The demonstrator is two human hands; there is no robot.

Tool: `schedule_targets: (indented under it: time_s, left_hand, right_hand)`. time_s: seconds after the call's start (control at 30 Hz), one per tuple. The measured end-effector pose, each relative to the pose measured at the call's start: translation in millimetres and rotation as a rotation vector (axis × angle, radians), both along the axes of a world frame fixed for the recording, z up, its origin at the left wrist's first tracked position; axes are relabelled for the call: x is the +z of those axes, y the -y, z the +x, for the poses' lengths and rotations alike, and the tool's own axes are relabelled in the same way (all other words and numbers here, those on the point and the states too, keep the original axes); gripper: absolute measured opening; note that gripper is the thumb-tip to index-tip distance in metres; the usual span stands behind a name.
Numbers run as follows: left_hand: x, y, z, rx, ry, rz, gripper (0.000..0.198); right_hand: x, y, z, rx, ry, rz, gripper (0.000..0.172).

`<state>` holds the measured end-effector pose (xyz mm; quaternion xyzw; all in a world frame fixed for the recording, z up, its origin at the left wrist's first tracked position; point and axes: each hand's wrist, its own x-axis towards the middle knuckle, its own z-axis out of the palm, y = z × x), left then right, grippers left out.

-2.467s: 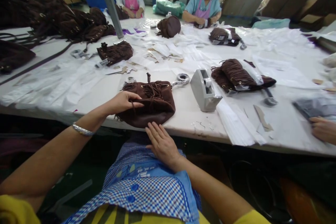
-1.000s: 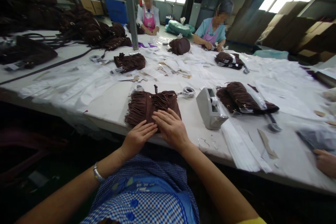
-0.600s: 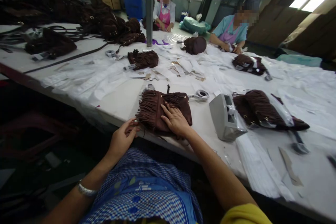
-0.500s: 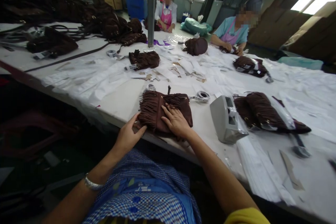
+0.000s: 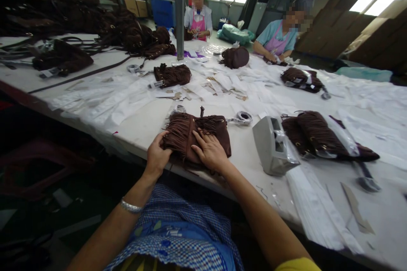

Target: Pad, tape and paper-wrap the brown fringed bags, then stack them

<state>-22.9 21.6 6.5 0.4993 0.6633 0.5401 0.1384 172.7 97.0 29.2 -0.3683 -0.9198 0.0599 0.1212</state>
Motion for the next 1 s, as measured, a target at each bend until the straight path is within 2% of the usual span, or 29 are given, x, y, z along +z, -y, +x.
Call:
schedule_targets:
  time_s: [0.13, 0.3, 0.4, 0.47, 0.6, 0.67, 0.73, 0.77, 0.83, 0.87, 0.93, 1.0]
  left_hand:
    - [7.8, 15.0, -5.7, -0.036, -0.074, 0.022, 0.04]
    - [3.6, 30.4, -18.0, -0.05, -0.552, -0.03, 0.046]
    - [-2.0, 35.2, -23.9, -0.085, -0.723, -0.051, 0.041]
    - [-3.9, 37.5, -28.0, -0.123, -0.698, -0.047, 0.037]
    - [0.3, 44.6, -50.4, -0.137, -0.463, -0.077, 0.019]
    - [12.3, 51.5, -67.4, -0.181, -0.428, -0.156, 0.014]
    - [33.8, 58.9, -77.5, -0.128, -0.487, -0.213, 0.016]
    - [46.9, 61.2, -76.4, -0.051, -0.529, -0.207, 0.016]
    - [71.2, 60.1, -58.3, 0.128, -0.575, -0.115, 0.023]
    - [79.3, 55.9, -42.3, 0.121, -0.551, -0.04, 0.024]
    - [81.8, 41.1, -4.0, -0.127, -0.501, 0.025, 0.027]
    - [66.8, 22.6, 28.6, -0.401, -0.592, 0.014, 0.038]
  right_hand:
    - [-0.9, 1.5, 1.0, -0.016, -0.022, 0.004, 0.059]
    - [0.0, 3.3, 2.0, -0.032, -0.048, 0.002, 0.06]
    - [-0.2, 4.9, 3.0, -0.04, -0.055, 0.006, 0.06]
    - [-0.5, 6.0, 3.9, -0.042, -0.057, 0.012, 0.061]
    - [-0.3, 7.3, 5.0, -0.043, -0.046, 0.021, 0.064]
    - [0.1, 7.8, 4.6, -0.048, -0.035, 0.02, 0.066]
    - [0.3, 8.4, 3.4, -0.058, -0.028, 0.02, 0.067]
    - [0.3, 8.8, 2.6, -0.065, -0.027, 0.021, 0.067]
    - [0.3, 9.8, 0.7, -0.077, -0.03, 0.026, 0.067]
    - [0.4, 10.4, -0.2, -0.081, -0.032, 0.028, 0.067]
    - [0.7, 11.6, -1.5, -0.079, -0.031, 0.027, 0.065]
    - [1.2, 12.4, -1.3, -0.068, -0.023, 0.023, 0.064]
